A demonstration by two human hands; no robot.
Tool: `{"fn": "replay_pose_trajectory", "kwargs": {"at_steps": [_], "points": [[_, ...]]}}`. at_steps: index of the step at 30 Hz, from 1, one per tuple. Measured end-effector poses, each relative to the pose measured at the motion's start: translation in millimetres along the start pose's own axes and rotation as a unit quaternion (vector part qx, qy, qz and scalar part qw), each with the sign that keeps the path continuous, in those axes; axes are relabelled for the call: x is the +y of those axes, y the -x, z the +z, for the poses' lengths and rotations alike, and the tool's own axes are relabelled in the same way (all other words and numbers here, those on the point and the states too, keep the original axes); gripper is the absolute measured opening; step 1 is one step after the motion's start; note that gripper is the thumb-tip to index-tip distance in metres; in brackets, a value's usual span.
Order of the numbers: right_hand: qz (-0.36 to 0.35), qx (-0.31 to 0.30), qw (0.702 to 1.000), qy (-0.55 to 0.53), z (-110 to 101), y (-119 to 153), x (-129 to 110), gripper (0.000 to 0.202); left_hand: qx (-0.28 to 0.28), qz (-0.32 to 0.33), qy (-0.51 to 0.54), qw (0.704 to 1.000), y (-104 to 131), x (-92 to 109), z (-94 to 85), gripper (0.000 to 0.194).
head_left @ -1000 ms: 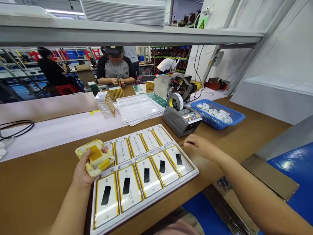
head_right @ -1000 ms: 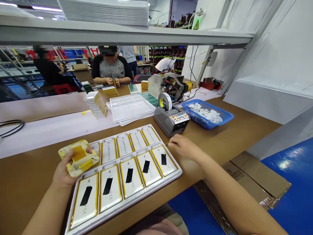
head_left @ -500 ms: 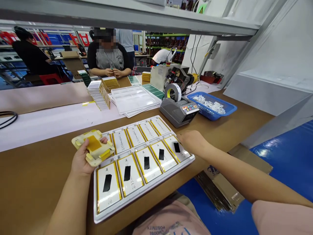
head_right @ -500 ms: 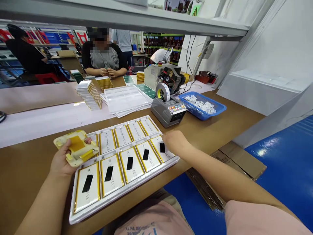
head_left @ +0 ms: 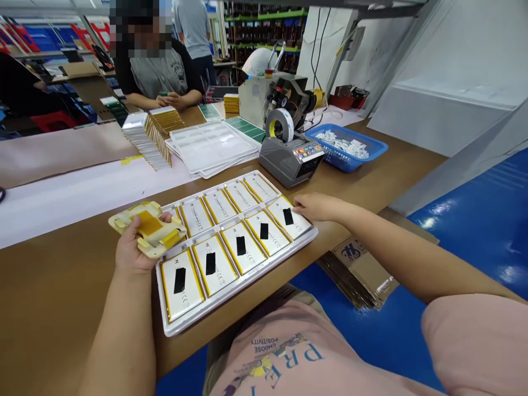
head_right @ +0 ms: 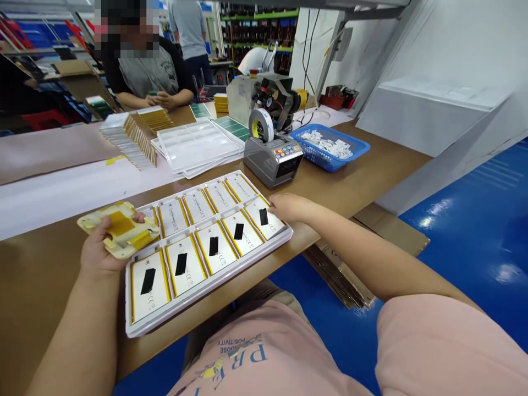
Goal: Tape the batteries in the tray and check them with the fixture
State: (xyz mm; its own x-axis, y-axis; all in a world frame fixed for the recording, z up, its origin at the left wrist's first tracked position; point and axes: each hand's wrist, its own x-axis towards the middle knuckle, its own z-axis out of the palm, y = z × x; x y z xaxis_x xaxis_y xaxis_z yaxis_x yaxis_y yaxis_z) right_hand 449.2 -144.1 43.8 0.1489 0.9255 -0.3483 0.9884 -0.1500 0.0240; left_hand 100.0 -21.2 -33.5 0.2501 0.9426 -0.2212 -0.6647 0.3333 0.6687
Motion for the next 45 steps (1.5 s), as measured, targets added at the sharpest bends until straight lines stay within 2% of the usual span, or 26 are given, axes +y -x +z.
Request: {"fn": "replay_pose_trajectory", "kwargs": {"at_steps": [5,9,13,15,17,19,21,24,26,27,28,30,33,35,38,40,42,45], "points": [[-0.042,-0.072,0.996,-0.039,-3.2,-8.2,-3.5,0.027,0.029,-0.021,-0.008,0.999,-0.9,3.8,-4.2,0.028],[-0.076,-0.094,0.992,-0.045,-4.2,-10.1,-0.4,0.024,0.008,-0.044,0.032,0.998,3.5,3.6,-8.6,0.024],[-0.100,-0.075,0.986,-0.109,-22.9,-12.6,-0.3,0.028,-0.031,-0.059,0.078,0.995,14.3,1.9,-13.3,0.027],[-0.126,-0.053,0.980,-0.147,-39.0,-22.8,-13.4,0.031,-0.045,-0.056,0.105,0.992,18.2,1.6,-15.7,0.030],[-0.170,-0.016,0.967,-0.191,-51.6,-38.4,-45.0,0.032,-0.067,-0.056,0.131,0.988,20.7,1.6,-18.1,0.036],[-0.215,0.031,0.950,-0.223,-55.2,-56.4,-94.4,0.029,-0.084,-0.054,0.149,0.984,22.4,1.6,-20.3,0.044],[-0.233,0.050,0.945,-0.226,-50.0,-73.5,-153.3,0.027,-0.098,-0.045,0.158,0.982,23.4,1.6,-21.9,0.050],[-0.262,0.072,0.950,-0.153,-36.7,-87.6,-231.7,0.030,-0.138,-0.024,0.156,0.978,23.3,1.8,-24.6,0.051],[-0.278,0.080,0.949,-0.121,-31.8,-87.0,-260.1,0.025,-0.159,-0.015,0.151,0.976,22.7,2.4,-27.3,0.052],[-0.280,0.087,0.950,-0.108,-31.7,-85.6,-264.0,0.023,-0.165,-0.013,0.152,0.975,22.5,2.8,-28.7,0.054],[-0.276,0.096,0.952,-0.093,-33.1,-84.8,-260.5,0.022,-0.170,-0.009,0.156,0.973,22.5,3.2,-29.8,0.057],[-0.239,0.121,0.961,-0.063,-39.2,-88.4,-233.0,0.022,-0.183,0.000,0.171,0.968,23.1,3.8,-30.4,0.064],[-0.122,0.156,0.980,0.017,-48.9,-104.8,-156.9,0.027,-0.186,0.006,0.189,0.964,23.3,4.5,-27.4,0.066],[-0.059,0.165,0.980,0.092,-50.8,-112.9,-103.1,0.032,-0.172,0.007,0.194,0.966,21.4,5.0,-25.0,0.063],[-0.013,0.170,0.973,0.155,-43.4,-111.8,-49.5,0.033,-0.139,0.000,0.204,0.969,16.6,5.4,-23.3,0.061],[0.001,0.178,0.969,0.171,-32.3,-107.0,-36.5,0.032,-0.118,-0.021,0.200,0.972,14.4,5.4,-22.8,0.058],[0.015,0.200,0.965,0.169,-18.4,-104.0,-34.7,0.034,-0.094,-0.034,0.186,0.977,13.6,5.4,-22.2,0.056],[0.045,0.229,0.970,0.064,3.6,-107.4,-35.2,0.043,-0.069,-0.030,0.162,0.984,13.8,6.0,-21.9,0.055]]}}
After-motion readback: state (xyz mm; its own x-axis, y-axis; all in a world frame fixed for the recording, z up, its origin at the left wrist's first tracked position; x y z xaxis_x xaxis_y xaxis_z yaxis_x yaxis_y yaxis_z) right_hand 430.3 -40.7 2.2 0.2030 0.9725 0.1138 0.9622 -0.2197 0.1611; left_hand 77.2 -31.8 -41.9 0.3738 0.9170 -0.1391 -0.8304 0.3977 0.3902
